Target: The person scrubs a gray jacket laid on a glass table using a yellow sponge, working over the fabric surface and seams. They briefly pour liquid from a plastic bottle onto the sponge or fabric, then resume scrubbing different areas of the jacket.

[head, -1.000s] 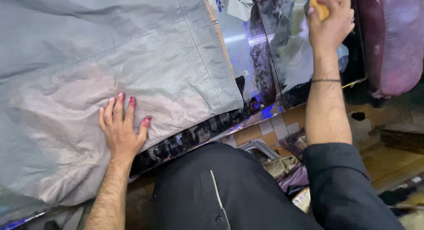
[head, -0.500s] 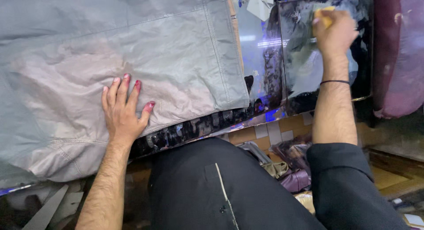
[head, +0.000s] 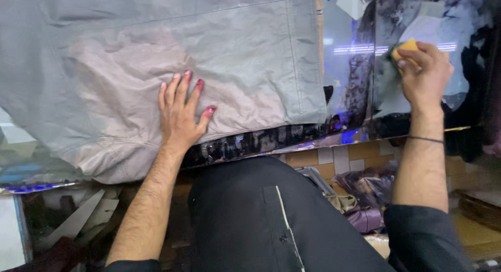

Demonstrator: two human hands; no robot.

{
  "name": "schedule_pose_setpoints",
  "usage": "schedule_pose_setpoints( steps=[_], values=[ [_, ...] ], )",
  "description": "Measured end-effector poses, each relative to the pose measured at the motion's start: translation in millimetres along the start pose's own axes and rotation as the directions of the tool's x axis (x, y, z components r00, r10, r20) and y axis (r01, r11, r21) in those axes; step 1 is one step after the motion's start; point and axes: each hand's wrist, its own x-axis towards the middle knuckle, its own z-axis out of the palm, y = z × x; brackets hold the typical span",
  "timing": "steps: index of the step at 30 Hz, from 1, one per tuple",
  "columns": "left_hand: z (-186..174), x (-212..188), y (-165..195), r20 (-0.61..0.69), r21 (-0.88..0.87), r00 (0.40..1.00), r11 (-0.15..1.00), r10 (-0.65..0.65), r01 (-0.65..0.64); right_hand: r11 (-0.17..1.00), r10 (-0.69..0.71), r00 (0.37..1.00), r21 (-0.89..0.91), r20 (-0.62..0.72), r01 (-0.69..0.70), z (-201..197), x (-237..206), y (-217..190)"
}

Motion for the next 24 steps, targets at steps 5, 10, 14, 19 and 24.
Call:
schedule_pose_setpoints(
  steps=[5, 10, 14, 19, 24],
  values=[
    [-9.8, -2.0, -10.2, 0.033, -0.063, 0.999, 0.998, 0.027, -0.024, 0.996, 0.071, 0.997, -0.053, 0.008, -0.071, -22.2, -56.7, -24.3],
    [-22.0, 0.9, -9.3, 0.106, -0.128, 0.993, 0.991, 0.055, -0.041, 0.965, 0.076, 0.996, -0.249, -0.046, -0.085, -26.3, -72.3, -59.2],
    [-19.7, 0.4, 6.0, 0.118, -0.102, 0.985, 0.988, 0.126, -0.114, 0.759, 0.484, 0.87, 0.448, 0.096, -0.472, -45.4, -80.0, -131.9],
    [-12.7, 11.1, -3.1, 0.178, -0.185, 0.937, 0.946, 0.299, -0.267, 0.788, 0.008, 1.0, 0.616, 0.016, -0.016, -26.6, -108.0, -267.4],
    [-14.2, 7.4, -11.2, 0.195, -0.221, 0.924, 0.932, 0.33, -0.286, 0.823, 0.278, 0.937, 0.556, -0.21, -0.119, -19.8, -97.5, -315.4]
  ],
)
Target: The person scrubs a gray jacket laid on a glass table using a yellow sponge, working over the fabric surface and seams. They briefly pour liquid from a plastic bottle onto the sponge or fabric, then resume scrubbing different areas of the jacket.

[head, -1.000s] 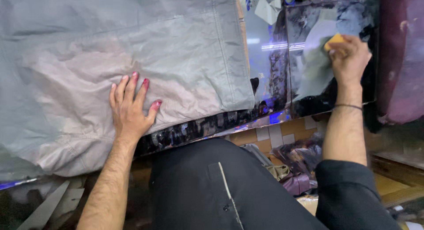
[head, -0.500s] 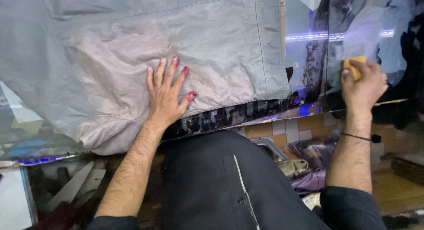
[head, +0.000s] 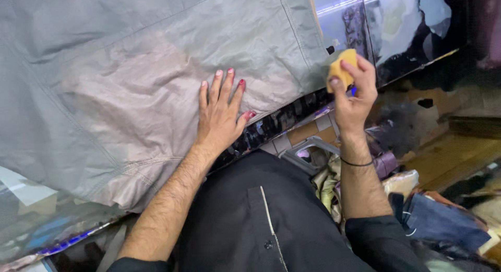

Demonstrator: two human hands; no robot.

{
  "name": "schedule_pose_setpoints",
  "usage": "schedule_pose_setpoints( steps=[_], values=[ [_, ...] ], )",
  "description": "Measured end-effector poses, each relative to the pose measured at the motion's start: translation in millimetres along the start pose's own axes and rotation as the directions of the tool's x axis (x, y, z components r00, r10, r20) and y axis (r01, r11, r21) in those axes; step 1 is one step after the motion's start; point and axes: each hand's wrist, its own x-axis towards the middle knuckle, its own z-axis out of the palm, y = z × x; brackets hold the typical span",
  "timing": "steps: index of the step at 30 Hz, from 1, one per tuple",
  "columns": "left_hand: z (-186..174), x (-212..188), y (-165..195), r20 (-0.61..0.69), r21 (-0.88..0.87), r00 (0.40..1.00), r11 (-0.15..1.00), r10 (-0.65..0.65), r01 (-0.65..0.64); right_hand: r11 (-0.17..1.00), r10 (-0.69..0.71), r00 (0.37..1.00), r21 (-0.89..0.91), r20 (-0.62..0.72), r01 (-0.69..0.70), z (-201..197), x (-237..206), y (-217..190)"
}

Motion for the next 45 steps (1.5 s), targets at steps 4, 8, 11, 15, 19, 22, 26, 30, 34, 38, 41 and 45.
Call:
schedule_pose_setpoints(
  steps=[4, 8, 11, 15, 19, 22, 26, 30, 34, 38, 41, 45],
  values=[
    [2.7, 6.5, 4.4, 0.033, 0.061, 0.989, 0.988, 0.141, -0.143, 0.645, 0.334, 0.934, 0.753, -0.127, -0.128, 17.2, -16.1, -7.6],
    [17.8, 31.5, 14.8, 0.064, 0.137, 0.847, 0.836, 0.528, -0.531, 0.465, 0.38, 0.921, 0.878, -0.086, -0.11, 36.6, -29.0, 3.0],
    [26.1, 43.5, 15.3, 0.093, 0.042, 0.802, 0.802, 0.59, -0.595, 0.417, 0.422, 0.905, 0.897, -0.048, -0.147, 43.3, -16.7, 18.8],
    [24.8, 35.7, 8.1, 0.151, 0.073, 0.823, 0.824, 0.547, -0.562, 0.377, 0.457, 0.888, 0.896, 0.039, -0.234, 32.0, -8.6, 26.4],
    [21.1, 25.0, 7.8, 0.145, 0.101, 0.842, 0.839, 0.52, -0.535, 0.411, 0.459, 0.887, 0.897, -0.048, -0.164, 15.1, -35.8, 18.7],
    [18.9, 20.6, 10.2, 0.162, 0.113, 0.857, 0.853, 0.49, -0.509, 0.586, 0.47, 0.845, 0.806, -0.255, -0.082, 10.6, -61.4, 16.7],
    [17.8, 22.1, 11.4, 0.163, 0.115, 0.857, 0.853, 0.489, -0.508, 0.964, 0.229, 0.93, 0.203, -0.286, -0.175, 10.9, -76.6, 13.6],
    [17.9, 25.9, 7.8, 0.159, 0.098, 0.85, 0.848, 0.503, -0.52, 0.969, 0.031, 0.949, -0.225, -0.313, -0.106, 17.5, -71.4, 2.9],
    [18.9, 25.7, 2.2, 0.151, 0.037, 0.847, 0.853, 0.511, -0.521, 0.744, -0.266, 0.931, -0.561, 0.25, 0.363, 31.7, -56.9, -11.2],
    [19.3, 23.5, -2.3, 0.121, 0.024, 0.857, 0.861, 0.502, -0.508, 0.755, -0.141, 0.985, -0.632, 0.1, 0.172, 42.1, -49.4, -21.1],
    [20.0, 23.8, -4.0, 0.103, 0.008, 0.861, 0.865, 0.498, -0.501, 0.781, -0.174, 0.983, -0.601, 0.053, 0.171, 45.4, -55.7, -25.2],
    [22.1, 21.6, -4.0, 0.108, 0.053, 0.857, 0.858, 0.504, -0.511, 0.68, -0.173, 0.981, -0.711, 0.082, 0.179, 42.8, -64.8, -20.7]
  ],
)
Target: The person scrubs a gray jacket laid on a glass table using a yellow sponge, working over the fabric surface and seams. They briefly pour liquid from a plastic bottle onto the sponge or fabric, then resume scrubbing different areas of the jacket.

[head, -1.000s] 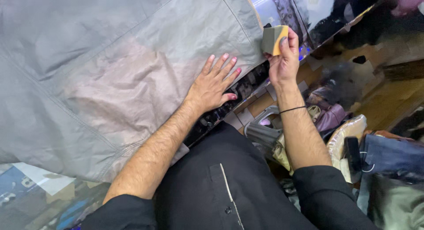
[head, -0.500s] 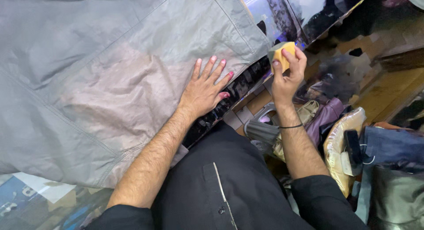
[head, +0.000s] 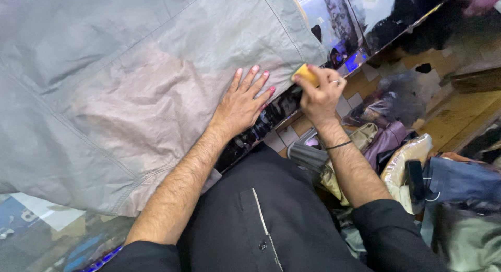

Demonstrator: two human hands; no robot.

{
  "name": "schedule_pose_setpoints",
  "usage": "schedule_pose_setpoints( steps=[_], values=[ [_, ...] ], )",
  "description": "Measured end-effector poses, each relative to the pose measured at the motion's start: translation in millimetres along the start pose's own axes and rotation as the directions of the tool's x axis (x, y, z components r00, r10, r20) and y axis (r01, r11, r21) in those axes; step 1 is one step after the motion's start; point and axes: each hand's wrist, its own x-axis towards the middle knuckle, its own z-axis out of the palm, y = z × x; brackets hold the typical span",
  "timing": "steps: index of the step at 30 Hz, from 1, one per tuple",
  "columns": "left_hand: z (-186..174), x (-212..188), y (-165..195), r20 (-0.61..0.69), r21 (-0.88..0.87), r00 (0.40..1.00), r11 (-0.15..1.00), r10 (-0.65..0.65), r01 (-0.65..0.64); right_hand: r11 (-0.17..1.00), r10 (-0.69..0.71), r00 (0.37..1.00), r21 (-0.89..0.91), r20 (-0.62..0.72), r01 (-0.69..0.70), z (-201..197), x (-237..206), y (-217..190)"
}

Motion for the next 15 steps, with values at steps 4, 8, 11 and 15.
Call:
schedule_pose_setpoints(
  steps=[4, 8, 11, 15],
  values=[
    [-1.9, -13.8, 4.1, -0.033, -0.008, 0.999, 1.0, -0.022, 0.022, 0.98, 0.155, 0.984, 0.143, -0.087, -0.142, 4.5, -2.8, 7.1],
    [-10.8, -32.0, 9.2, 0.001, 0.184, 0.999, 0.982, -0.052, 0.051, 0.996, 0.044, 0.999, 0.073, -0.013, -0.043, 6.0, -3.2, 4.9],
    [-19.7, -47.8, 13.3, 0.032, 0.183, 0.99, 0.975, -0.134, 0.126, 0.981, 0.151, 0.988, 0.13, -0.034, -0.145, 3.0, -5.0, -3.4],
    [-24.1, -50.4, 7.3, -0.011, 0.015, 0.987, 0.987, -0.161, 0.161, 0.986, -0.042, 0.999, 0.164, 0.03, 0.037, -0.8, -6.2, -19.5]
  ],
)
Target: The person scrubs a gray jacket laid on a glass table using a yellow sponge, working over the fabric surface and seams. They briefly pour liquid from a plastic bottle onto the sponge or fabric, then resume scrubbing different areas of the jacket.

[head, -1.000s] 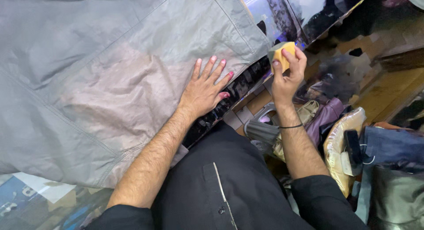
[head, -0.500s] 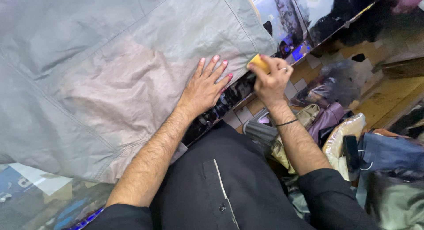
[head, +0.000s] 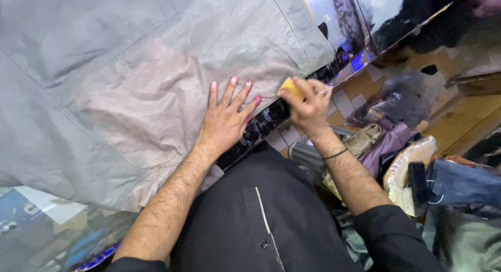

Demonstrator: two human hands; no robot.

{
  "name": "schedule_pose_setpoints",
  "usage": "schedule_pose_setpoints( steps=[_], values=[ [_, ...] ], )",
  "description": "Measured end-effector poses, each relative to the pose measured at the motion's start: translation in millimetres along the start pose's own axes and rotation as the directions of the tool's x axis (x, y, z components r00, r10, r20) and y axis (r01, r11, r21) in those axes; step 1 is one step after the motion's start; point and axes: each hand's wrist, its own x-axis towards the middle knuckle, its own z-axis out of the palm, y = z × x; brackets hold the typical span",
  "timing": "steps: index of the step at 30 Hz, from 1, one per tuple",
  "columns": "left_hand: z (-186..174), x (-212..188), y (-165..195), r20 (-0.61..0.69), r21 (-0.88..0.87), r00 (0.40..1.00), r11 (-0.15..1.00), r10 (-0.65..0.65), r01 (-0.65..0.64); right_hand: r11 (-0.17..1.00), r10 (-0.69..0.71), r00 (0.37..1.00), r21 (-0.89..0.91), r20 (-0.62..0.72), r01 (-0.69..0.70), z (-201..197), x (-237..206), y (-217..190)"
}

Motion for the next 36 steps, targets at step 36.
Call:
schedule_pose_setpoints(
  steps=[36],
  values=[
    [10.1, 2.8, 7.1, 0.009, 0.064, 0.997, 0.995, 0.07, -0.071, 0.936, 0.217, 0.951, -0.322, 0.219, -0.14, -29.9, 34.4, -34.6]
  ],
)
